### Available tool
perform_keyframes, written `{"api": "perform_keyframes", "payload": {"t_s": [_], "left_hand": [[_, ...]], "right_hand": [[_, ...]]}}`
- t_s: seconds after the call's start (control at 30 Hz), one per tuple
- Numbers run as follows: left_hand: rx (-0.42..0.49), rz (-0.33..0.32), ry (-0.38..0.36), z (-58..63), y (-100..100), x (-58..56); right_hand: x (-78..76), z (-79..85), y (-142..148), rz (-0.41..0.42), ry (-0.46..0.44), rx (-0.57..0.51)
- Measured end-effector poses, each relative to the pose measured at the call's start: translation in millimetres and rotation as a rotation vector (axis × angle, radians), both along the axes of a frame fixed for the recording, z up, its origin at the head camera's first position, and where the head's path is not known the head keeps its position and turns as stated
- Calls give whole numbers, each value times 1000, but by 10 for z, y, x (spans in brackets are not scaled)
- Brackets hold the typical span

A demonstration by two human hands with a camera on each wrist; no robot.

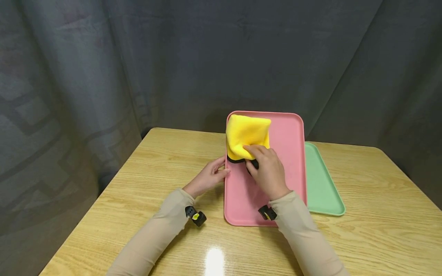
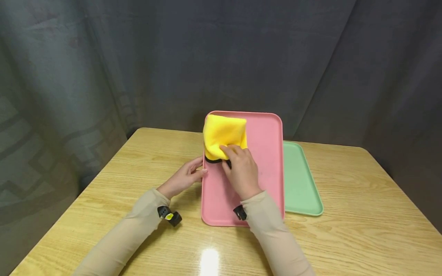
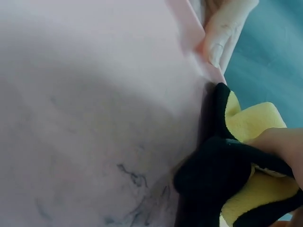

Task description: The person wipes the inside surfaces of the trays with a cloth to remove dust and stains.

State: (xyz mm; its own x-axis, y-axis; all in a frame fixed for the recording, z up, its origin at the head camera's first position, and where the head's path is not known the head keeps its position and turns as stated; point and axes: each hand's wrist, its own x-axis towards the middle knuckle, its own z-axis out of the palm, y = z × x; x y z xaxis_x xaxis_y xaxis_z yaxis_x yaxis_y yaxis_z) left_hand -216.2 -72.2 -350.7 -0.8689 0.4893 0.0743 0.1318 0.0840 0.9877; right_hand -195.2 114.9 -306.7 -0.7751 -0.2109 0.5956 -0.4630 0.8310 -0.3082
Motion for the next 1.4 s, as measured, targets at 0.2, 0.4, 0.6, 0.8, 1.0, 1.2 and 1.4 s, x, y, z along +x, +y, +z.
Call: {"api": "perform_keyframes", "payload": {"t_s": [0.2,0.4,0.6,0.8,1.0,1.2,1.4], "left_hand": [[-24,-18,26,-48,26,-12],[-34,3,41,-70,46,-28],[-19,-6,52,-72,35,-51],[-9,-6,52,-67,23,-61],[-13,0,57,-61,22,-70],[-16,5,49,-72,32,-91],[-25,9,52,-77,34,-97]], "right_hand": [[6,-68,13,-44,-8,-11],[-5,-90,64,-75,0,-24],[-19,-85,151,-99,3,-22],[-36,-92,254,-117,-26,-33],[-59,-98,387,-129,-17,-43],[-64,-111,525,-178,-19,-48],[-60,-131,650,-227,-32,-50]]}}
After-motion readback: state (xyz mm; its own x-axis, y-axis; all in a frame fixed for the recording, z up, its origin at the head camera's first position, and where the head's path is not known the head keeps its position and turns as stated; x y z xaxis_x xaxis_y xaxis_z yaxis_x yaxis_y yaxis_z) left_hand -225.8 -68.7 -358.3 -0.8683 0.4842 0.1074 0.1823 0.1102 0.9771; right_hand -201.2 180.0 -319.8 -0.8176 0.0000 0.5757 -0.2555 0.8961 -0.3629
